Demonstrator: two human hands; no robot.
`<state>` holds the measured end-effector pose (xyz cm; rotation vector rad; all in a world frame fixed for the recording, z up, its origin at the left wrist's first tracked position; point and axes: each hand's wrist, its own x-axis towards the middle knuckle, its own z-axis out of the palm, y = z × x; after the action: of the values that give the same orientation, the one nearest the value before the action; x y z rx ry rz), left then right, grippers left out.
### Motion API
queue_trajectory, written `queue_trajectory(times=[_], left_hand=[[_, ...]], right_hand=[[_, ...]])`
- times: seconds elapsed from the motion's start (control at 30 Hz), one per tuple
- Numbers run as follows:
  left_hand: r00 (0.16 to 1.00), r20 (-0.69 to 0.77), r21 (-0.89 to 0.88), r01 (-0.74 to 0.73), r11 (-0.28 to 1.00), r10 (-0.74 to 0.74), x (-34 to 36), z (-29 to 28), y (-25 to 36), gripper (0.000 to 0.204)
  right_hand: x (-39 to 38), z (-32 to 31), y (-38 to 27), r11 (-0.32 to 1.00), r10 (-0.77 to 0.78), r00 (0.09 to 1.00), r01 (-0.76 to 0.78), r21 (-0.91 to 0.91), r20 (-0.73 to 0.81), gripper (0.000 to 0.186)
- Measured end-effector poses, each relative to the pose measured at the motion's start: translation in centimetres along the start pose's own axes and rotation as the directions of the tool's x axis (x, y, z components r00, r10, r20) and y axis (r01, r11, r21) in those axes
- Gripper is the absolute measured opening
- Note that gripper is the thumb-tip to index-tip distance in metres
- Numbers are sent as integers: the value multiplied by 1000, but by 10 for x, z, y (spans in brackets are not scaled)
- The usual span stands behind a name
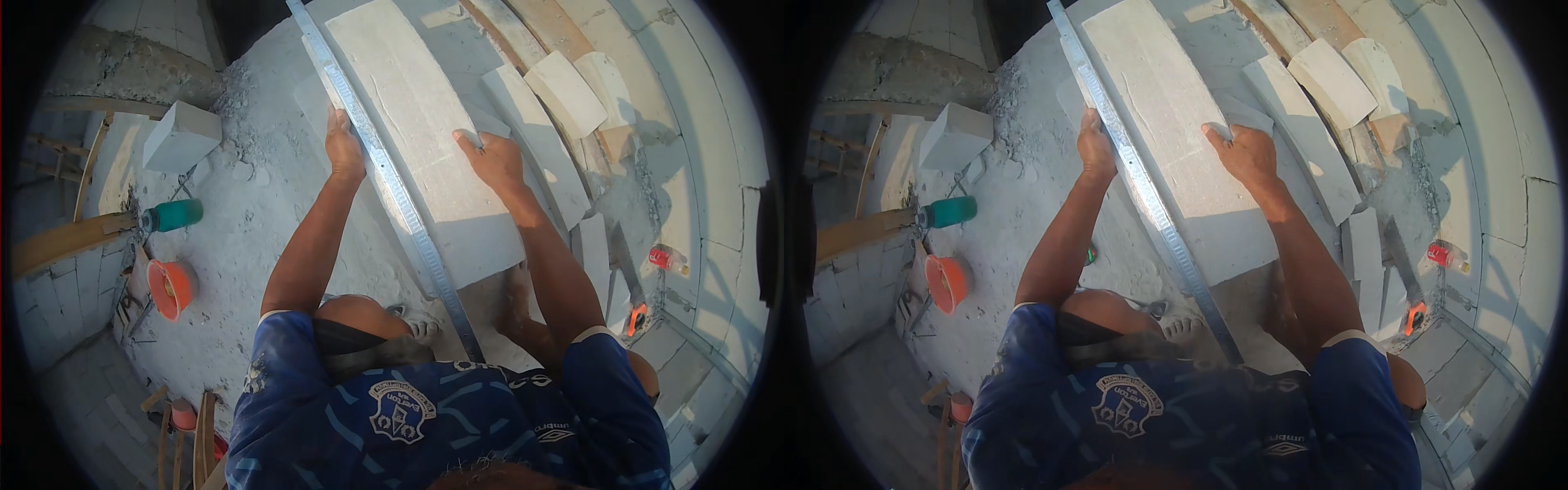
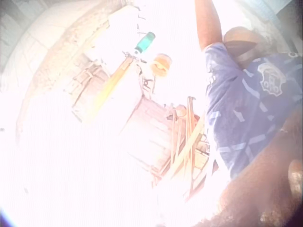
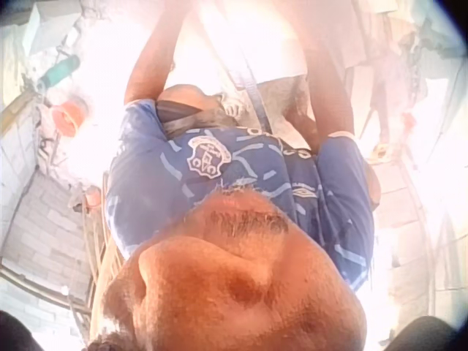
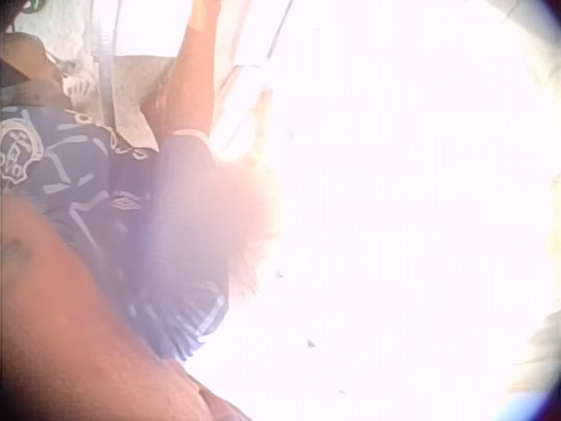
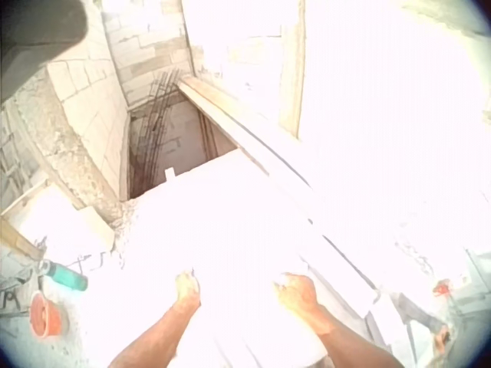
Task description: The person measures a white cinder block with a tape measure and a metal ruler, then uses a hand saw to cut through the block while holding it in place by hand.
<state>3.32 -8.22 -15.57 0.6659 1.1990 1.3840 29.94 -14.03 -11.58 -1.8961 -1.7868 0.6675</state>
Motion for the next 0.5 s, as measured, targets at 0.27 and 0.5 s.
queue_trajectory(times=[0.27, 0.5], left_hand=[[907, -162, 595, -224, 772, 388, 115, -23, 61, 51], [974, -222, 923, 193, 333, 52, 145, 24, 129, 48]], right_hand=[[-5, 1, -8, 965, -38, 994, 9, -263, -106, 60], [-126, -47, -44, 987, 117, 991, -110, -117, 63, 54]])
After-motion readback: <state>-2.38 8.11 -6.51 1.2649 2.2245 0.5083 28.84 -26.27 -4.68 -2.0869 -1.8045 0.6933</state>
